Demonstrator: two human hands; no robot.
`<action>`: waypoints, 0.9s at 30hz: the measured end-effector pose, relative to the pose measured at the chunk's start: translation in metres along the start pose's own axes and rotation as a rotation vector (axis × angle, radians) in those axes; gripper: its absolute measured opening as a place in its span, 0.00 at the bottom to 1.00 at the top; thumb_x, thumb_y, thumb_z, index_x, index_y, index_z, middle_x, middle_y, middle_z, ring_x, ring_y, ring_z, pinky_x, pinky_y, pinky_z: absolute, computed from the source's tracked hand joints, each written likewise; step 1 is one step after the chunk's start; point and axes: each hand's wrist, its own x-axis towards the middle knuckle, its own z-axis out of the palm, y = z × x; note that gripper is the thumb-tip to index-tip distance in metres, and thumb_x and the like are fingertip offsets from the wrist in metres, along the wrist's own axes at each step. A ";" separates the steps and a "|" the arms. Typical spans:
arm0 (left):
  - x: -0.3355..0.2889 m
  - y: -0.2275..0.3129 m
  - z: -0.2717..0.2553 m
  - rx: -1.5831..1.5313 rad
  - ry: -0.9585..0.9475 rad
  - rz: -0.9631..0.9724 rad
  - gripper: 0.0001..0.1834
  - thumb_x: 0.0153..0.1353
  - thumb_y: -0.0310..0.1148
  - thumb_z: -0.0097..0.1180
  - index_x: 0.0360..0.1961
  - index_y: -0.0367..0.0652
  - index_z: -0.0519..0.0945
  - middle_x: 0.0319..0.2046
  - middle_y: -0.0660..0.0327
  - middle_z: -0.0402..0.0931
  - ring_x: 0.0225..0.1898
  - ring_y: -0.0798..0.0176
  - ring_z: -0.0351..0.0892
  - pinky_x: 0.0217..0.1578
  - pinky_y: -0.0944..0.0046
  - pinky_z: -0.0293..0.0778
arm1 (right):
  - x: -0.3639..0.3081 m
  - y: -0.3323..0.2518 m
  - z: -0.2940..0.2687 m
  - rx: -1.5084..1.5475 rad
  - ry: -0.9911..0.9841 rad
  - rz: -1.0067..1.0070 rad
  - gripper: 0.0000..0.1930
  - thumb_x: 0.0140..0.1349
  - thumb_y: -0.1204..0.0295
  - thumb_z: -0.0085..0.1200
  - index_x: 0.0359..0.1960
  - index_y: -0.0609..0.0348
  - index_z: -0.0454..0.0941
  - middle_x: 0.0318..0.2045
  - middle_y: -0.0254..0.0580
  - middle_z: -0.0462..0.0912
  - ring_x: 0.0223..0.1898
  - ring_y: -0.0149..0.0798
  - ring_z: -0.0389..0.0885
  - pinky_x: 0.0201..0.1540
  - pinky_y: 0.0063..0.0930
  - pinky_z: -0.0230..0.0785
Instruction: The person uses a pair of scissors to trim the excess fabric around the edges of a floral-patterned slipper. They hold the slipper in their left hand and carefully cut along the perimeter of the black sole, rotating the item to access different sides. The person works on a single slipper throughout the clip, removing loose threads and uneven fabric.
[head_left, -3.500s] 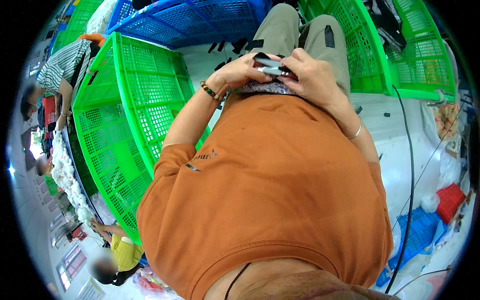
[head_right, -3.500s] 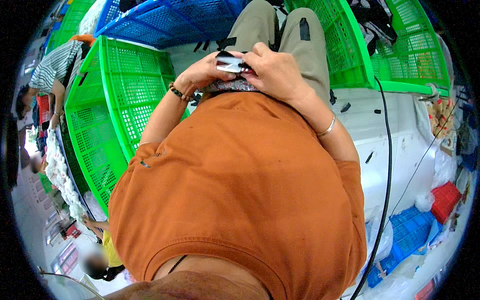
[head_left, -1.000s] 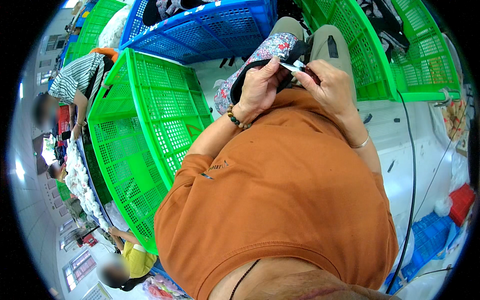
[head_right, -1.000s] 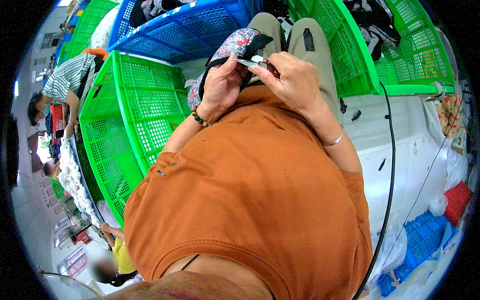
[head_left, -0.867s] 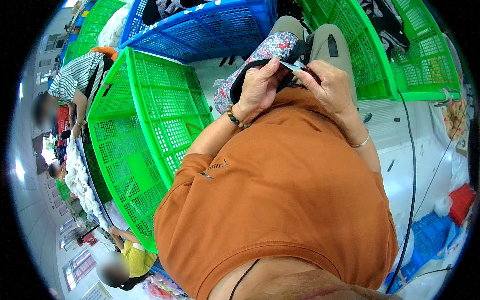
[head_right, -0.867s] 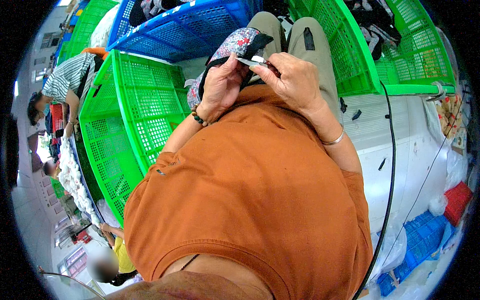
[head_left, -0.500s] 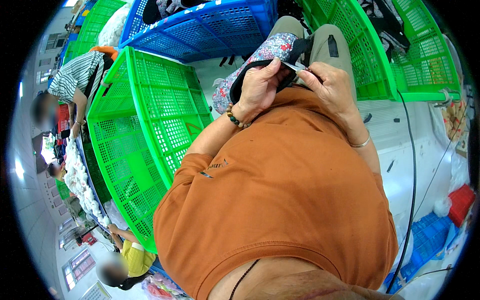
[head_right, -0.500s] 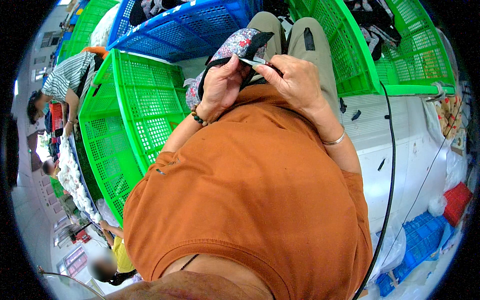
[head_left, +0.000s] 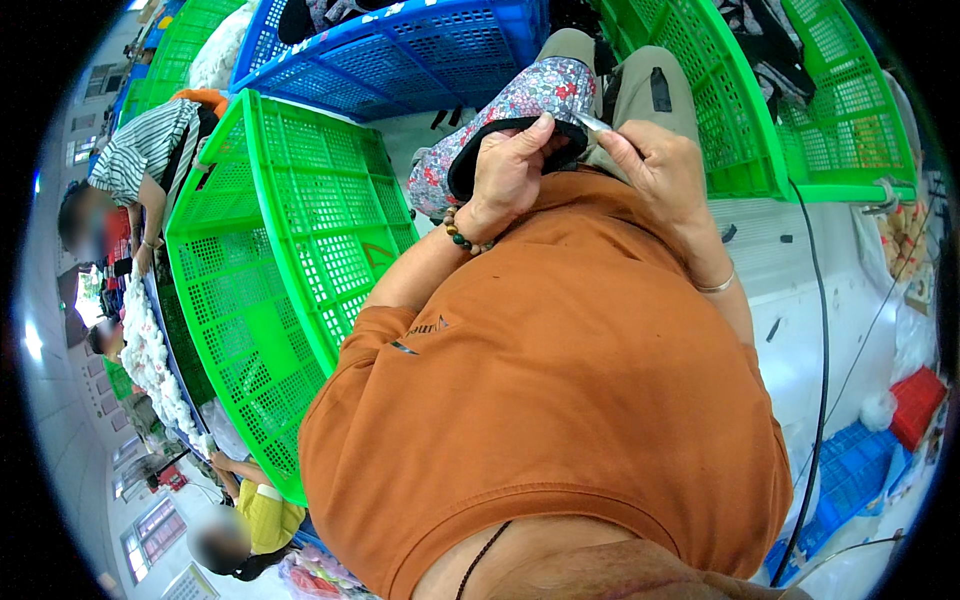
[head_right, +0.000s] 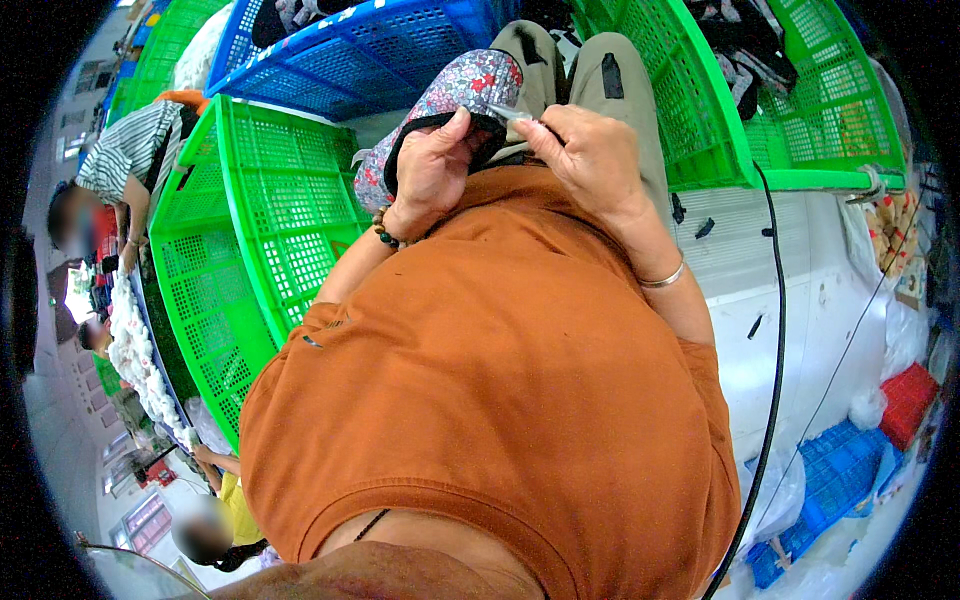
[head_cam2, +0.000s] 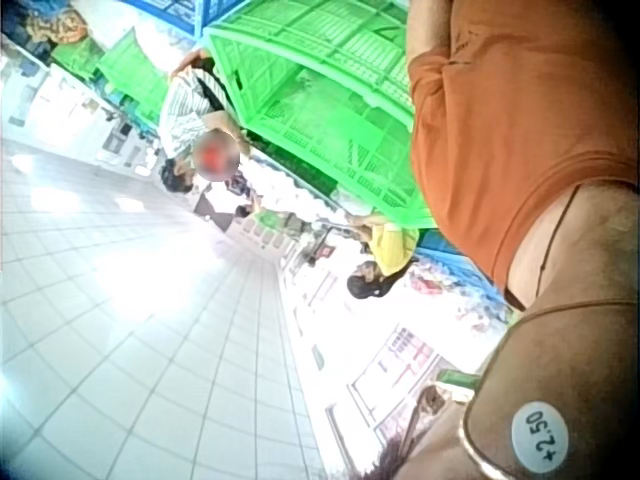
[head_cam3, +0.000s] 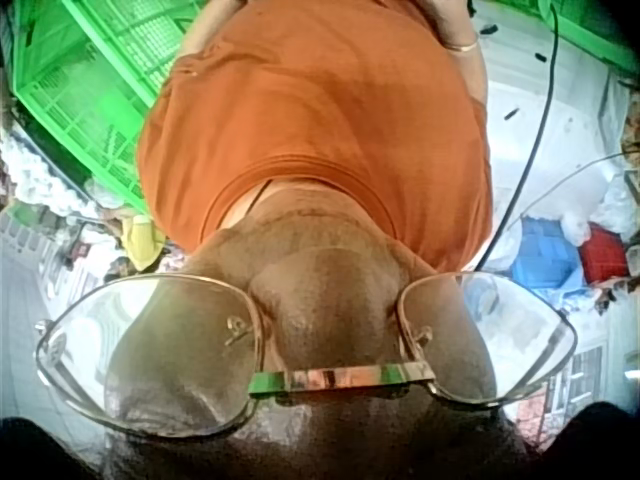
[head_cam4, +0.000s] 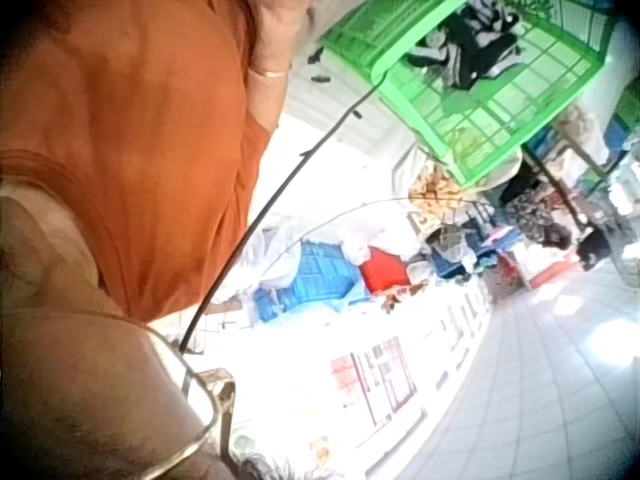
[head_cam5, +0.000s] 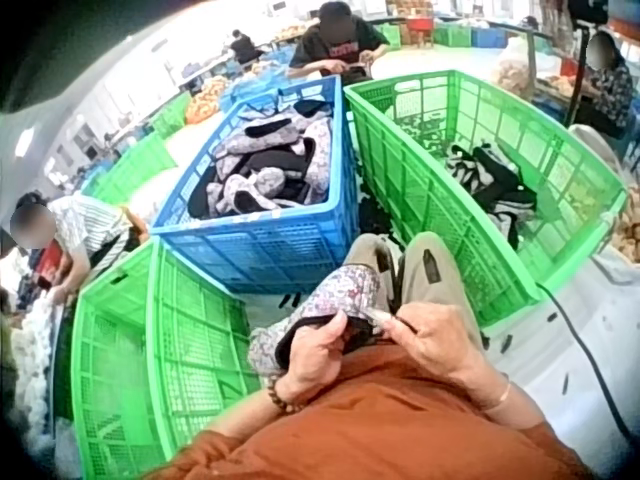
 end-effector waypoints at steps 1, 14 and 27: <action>0.000 0.001 0.002 -0.003 0.007 0.011 0.09 0.62 0.30 0.54 0.37 0.33 0.79 0.37 0.56 0.79 0.38 0.63 0.78 0.44 0.62 0.73 | 0.000 0.003 0.000 0.012 0.031 0.037 0.18 0.60 0.56 0.52 0.19 0.56 0.75 0.17 0.43 0.73 0.19 0.48 0.72 0.20 0.36 0.61; 0.003 0.014 0.005 -0.129 0.016 -0.044 0.12 0.64 0.33 0.49 0.44 0.36 0.75 0.44 0.58 0.76 0.46 0.62 0.74 0.52 0.59 0.68 | -0.003 0.012 -0.004 0.008 0.095 -0.020 0.17 0.59 0.56 0.53 0.26 0.58 0.75 0.20 0.41 0.74 0.19 0.43 0.73 0.20 0.32 0.63; 0.014 0.025 0.003 -0.286 0.134 -0.172 0.18 0.67 0.34 0.41 0.54 0.34 0.67 0.54 0.52 0.70 0.57 0.52 0.68 0.62 0.48 0.58 | 0.007 0.017 0.037 -0.185 0.285 -0.434 0.21 0.53 0.48 0.56 0.29 0.54 0.71 0.22 0.35 0.70 0.18 0.36 0.73 0.18 0.27 0.64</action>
